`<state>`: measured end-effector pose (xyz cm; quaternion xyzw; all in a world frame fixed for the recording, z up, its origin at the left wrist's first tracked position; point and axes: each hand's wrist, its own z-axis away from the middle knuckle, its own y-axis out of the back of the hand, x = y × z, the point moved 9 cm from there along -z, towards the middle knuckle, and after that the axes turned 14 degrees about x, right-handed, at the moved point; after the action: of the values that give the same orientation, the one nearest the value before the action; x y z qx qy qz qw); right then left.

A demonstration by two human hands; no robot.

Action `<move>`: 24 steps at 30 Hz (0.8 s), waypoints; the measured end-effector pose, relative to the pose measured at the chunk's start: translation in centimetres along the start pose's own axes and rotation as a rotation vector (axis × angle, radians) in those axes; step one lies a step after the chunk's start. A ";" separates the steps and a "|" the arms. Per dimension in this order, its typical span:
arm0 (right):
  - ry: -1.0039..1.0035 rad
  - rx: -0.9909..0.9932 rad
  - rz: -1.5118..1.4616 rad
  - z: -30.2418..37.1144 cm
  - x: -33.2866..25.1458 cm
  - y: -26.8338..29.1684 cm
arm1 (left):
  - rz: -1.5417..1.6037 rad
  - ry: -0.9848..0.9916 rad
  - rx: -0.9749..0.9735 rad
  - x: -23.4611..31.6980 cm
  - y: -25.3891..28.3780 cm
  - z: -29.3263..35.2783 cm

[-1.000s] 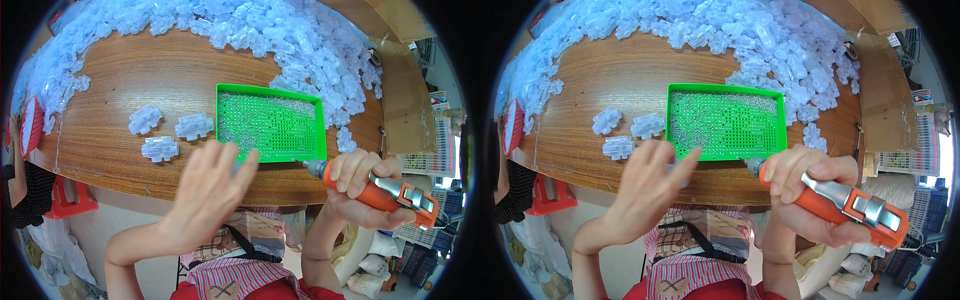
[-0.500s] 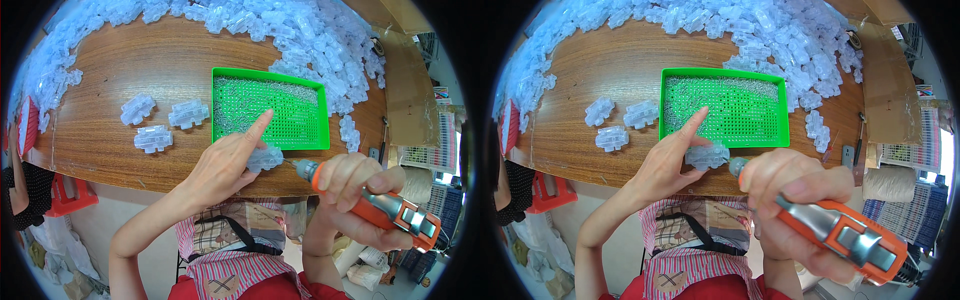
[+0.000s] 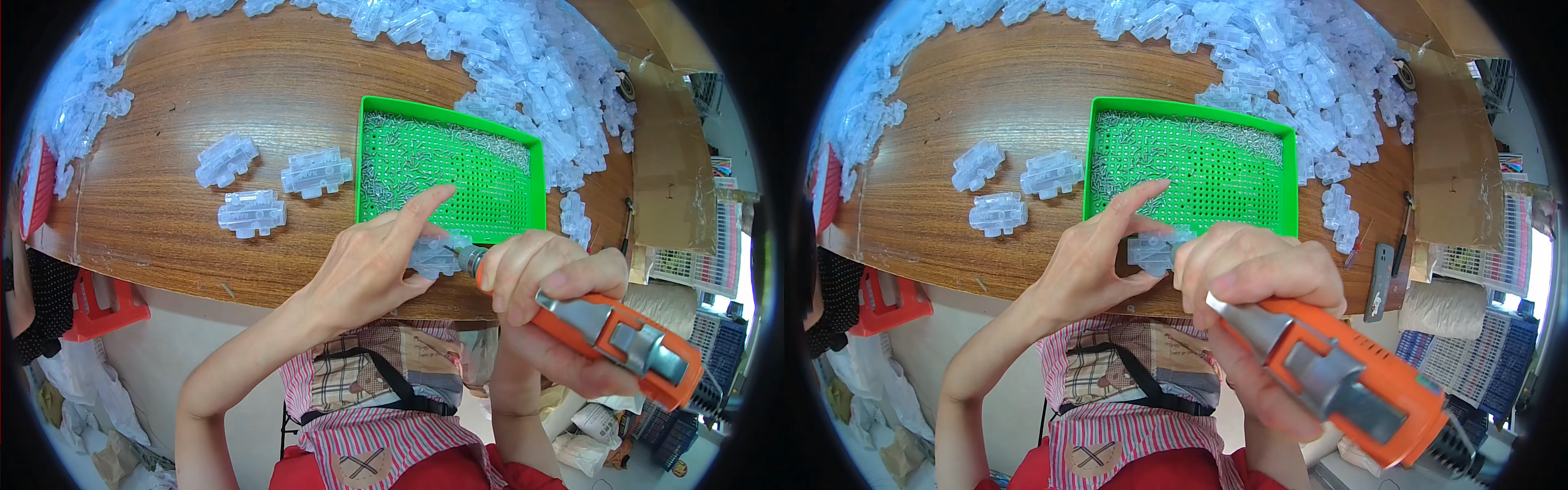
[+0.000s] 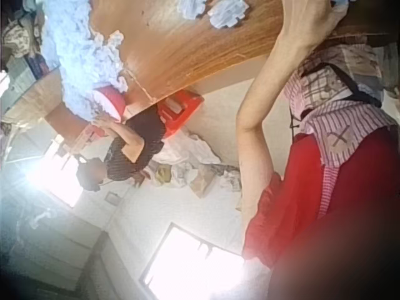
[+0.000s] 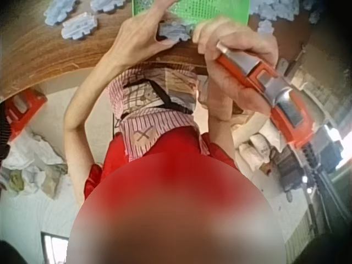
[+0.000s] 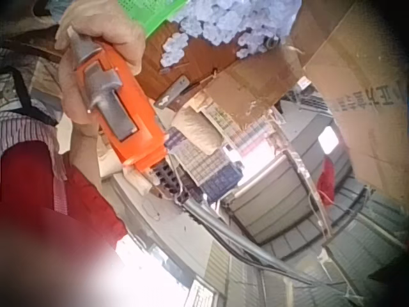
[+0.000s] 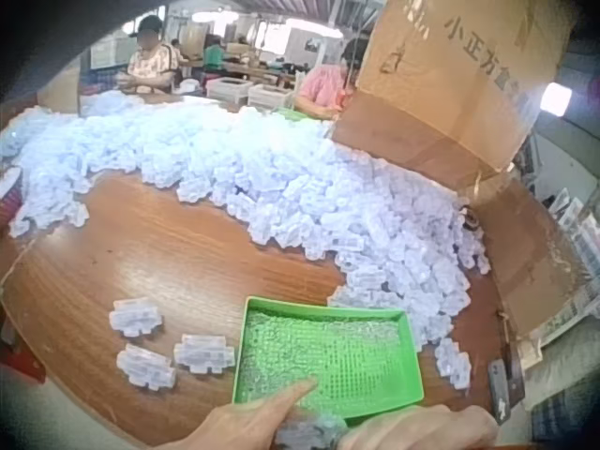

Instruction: The person picks up plastic components, aligns them with metal pins on a green tray, and uses a power screwdriver to secure the pins into the components. This process is repeated multiple times, with the person occasionally moving finished pieces aside and pulling more components from a pile.

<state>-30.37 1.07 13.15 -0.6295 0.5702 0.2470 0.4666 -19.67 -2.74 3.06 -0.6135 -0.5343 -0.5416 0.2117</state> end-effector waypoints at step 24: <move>-0.175 0.280 0.142 -5.4 -0.4 4.9 | -0.224 -0.177 0.167 3.6 5.9 -0.8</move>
<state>-36.29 -3.01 14.40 -0.4925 0.5992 0.2514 0.5790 -15.42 -3.89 8.43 -0.5756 -0.6591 -0.4594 0.1525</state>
